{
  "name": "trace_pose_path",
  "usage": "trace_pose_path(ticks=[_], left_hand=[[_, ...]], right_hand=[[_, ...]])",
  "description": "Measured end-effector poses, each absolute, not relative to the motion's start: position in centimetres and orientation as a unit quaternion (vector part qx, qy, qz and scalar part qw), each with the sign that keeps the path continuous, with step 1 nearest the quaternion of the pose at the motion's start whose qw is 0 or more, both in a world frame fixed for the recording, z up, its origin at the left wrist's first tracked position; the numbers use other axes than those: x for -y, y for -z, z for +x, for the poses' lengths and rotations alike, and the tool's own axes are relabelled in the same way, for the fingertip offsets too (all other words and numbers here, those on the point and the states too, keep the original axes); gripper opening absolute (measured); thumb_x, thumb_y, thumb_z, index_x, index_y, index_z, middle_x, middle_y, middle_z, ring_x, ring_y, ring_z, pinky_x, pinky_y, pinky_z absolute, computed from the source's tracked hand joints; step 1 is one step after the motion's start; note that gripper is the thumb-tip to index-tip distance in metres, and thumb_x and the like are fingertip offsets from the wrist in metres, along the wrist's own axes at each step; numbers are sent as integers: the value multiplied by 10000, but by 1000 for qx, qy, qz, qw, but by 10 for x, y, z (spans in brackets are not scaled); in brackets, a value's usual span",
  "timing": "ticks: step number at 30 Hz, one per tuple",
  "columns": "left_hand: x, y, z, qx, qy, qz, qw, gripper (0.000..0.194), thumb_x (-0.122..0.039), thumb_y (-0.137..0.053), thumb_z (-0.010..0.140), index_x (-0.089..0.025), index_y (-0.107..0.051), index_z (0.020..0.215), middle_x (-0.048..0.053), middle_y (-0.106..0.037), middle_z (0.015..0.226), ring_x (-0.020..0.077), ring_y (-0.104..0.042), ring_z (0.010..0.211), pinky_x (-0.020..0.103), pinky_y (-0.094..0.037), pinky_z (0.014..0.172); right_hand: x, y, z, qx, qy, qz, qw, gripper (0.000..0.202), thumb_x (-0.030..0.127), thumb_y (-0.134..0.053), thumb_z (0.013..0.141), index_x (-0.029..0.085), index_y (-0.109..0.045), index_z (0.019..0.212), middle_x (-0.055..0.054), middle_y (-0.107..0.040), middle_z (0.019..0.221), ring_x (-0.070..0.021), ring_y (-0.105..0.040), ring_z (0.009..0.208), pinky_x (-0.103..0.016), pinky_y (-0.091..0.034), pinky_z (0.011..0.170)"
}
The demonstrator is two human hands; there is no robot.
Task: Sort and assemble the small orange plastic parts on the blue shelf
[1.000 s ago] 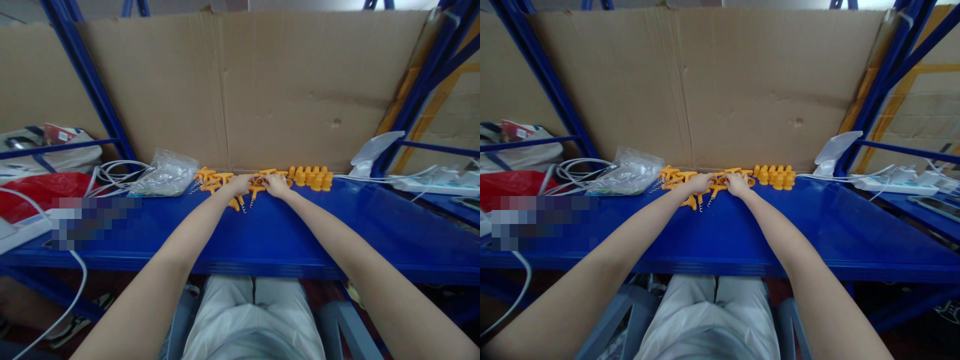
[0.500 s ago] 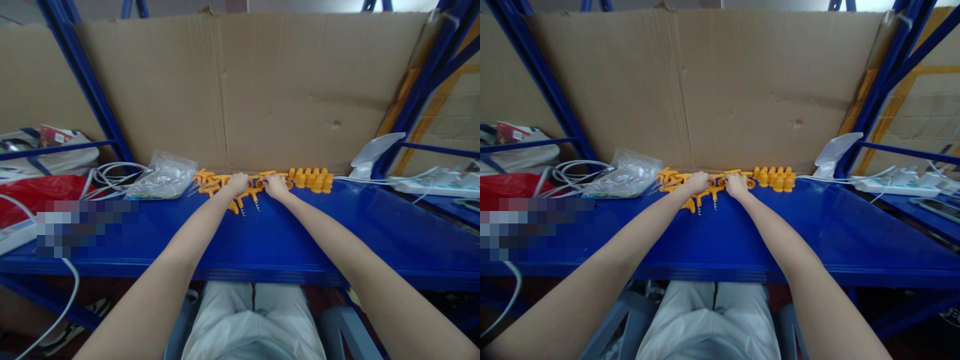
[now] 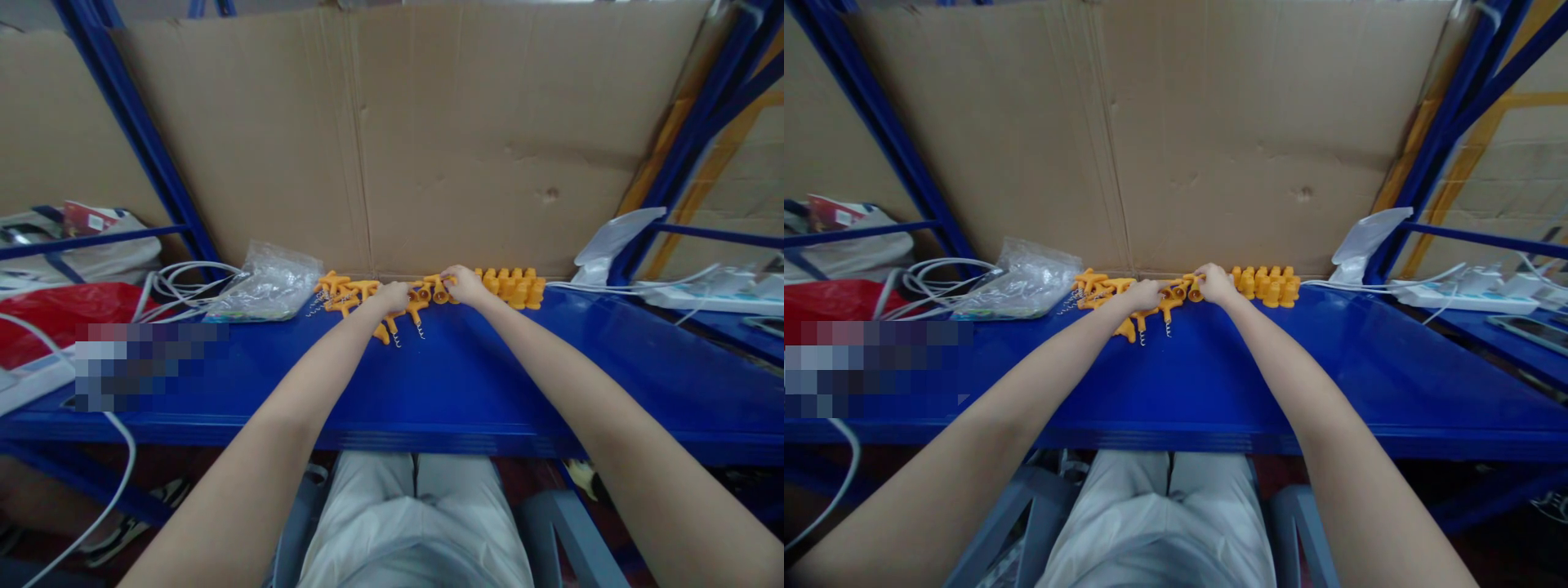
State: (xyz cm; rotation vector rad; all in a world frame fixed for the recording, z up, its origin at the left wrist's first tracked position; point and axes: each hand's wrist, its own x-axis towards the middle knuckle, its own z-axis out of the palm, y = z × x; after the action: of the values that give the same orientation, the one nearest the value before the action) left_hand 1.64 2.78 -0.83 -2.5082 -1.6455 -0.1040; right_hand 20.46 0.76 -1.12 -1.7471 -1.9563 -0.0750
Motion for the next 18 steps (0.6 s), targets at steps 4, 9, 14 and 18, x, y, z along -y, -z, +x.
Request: trace_pose_path(ticks=[4,9,14,18], left_hand=[[-19,4,8,498,42,-863,70,720,-149,-580,871,-333,-483,1560,70,-631,1483,295,-579,1368,399,-475,1101],[-6,5,-1,430,3,-901,50,648,-123,-569,845,-397,-624,1430,-36,-631,1485,223,-551,1394,317,-453,1122],[7,16,-1,438,-4,-898,51,562,-90,-507,882,-312,-700,1361,37,-703,1376,234,-636,1284,319,-486,1079],[15,19,-1,417,8,-906,74,501,-132,-490,923,-296,-711,1342,74,-672,1383,261,-611,1305,374,-468,1100]], right_hand=[[-1,-2,237,697,56,-657,282,436,136,-489,930,220,-726,1287,-115,-659,1417,-312,-556,1375,-531,-450,1140],[13,8,279,649,92,-688,310,484,184,-484,924,183,-655,1377,-159,-616,1457,-324,-538,1382,-546,-442,1135],[17,33,297,650,99,-718,226,487,218,-563,852,229,-680,1324,-126,-606,1471,-384,-494,1404,-739,-239,1179],[15,40,301,658,85,-719,207,468,237,-557,859,218,-680,1310,-154,-600,1473,-409,-470,1421,-788,-183,1163]])
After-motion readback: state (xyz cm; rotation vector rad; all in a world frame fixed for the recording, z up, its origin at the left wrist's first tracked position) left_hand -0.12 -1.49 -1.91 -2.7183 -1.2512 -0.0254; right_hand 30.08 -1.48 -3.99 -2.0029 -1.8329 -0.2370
